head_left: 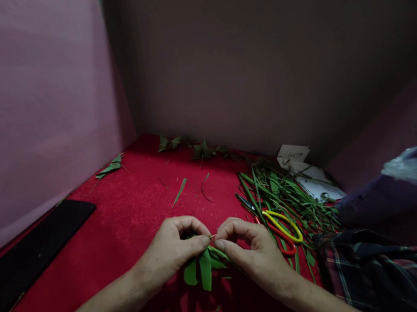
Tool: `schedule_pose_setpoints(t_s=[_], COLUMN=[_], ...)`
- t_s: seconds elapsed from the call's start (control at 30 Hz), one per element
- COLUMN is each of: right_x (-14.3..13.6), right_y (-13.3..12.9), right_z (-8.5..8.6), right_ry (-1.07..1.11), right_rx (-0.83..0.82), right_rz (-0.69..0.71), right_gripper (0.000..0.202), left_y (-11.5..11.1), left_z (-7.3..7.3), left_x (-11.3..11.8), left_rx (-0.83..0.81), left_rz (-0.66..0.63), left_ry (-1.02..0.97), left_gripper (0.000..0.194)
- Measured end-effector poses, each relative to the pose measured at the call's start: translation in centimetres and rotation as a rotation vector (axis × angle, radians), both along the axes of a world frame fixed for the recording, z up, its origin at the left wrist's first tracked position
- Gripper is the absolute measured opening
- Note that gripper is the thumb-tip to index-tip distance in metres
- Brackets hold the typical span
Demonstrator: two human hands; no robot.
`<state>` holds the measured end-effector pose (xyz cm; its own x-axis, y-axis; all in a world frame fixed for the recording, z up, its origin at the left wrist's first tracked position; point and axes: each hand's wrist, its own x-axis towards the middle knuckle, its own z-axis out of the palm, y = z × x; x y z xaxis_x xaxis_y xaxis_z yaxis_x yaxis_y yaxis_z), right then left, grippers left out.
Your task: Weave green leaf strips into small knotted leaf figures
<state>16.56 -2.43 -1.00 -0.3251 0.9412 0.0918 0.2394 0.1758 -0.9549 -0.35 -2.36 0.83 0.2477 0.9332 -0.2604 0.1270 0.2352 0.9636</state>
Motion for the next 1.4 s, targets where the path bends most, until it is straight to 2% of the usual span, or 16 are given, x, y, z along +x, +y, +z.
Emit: schedule_pose_setpoints(t_s=[0.17,0.33,0.53,0.7,0.83,1.07,1.4], right_x=[0.0,0.2,0.4,0.4,0.4,0.3,0.2], right_y=[0.0,0.1,-0.5,-1.0,-1.0,-0.9,-0.5], right_z=[0.1,-0.1,-0.2,-0.5,-0.7,-0.7,-0.8], right_ry=[0.035,0.058,-0.153,-0.296,-0.349,-0.364,-0.248], right_rx=[-0.059,-0.029,0.285,0.555,0.661,0.694,0.596], right_rz=[-0.018,-0.02,-0.044,-0.023,0.007,0.032,0.004], right_gripper=[0.011,0.009,0.013,0.007,0.009,0.01,0.01], left_y=[0.0,0.0,0.1,-0.2,-0.5,-0.5,-0.8], left_z=[-0.2,-0.2,-0.6,-0.8,-0.7,-0.6,-0.5], left_x=[0.0,0.1,0.1,0.1,0.1,0.1,0.3], left_rx=[0.001,0.02,0.074,0.265,0.361,0.434,0.48], left_rz=[0.004,-0.015,-0.028,-0.014,-0.015,-0.044,-0.083], left_ry=[-0.007,0.037,0.095,0.197,0.255,0.304,0.357], left_gripper=[0.02,0.018,0.013,0.006,0.009,0.012,0.014])
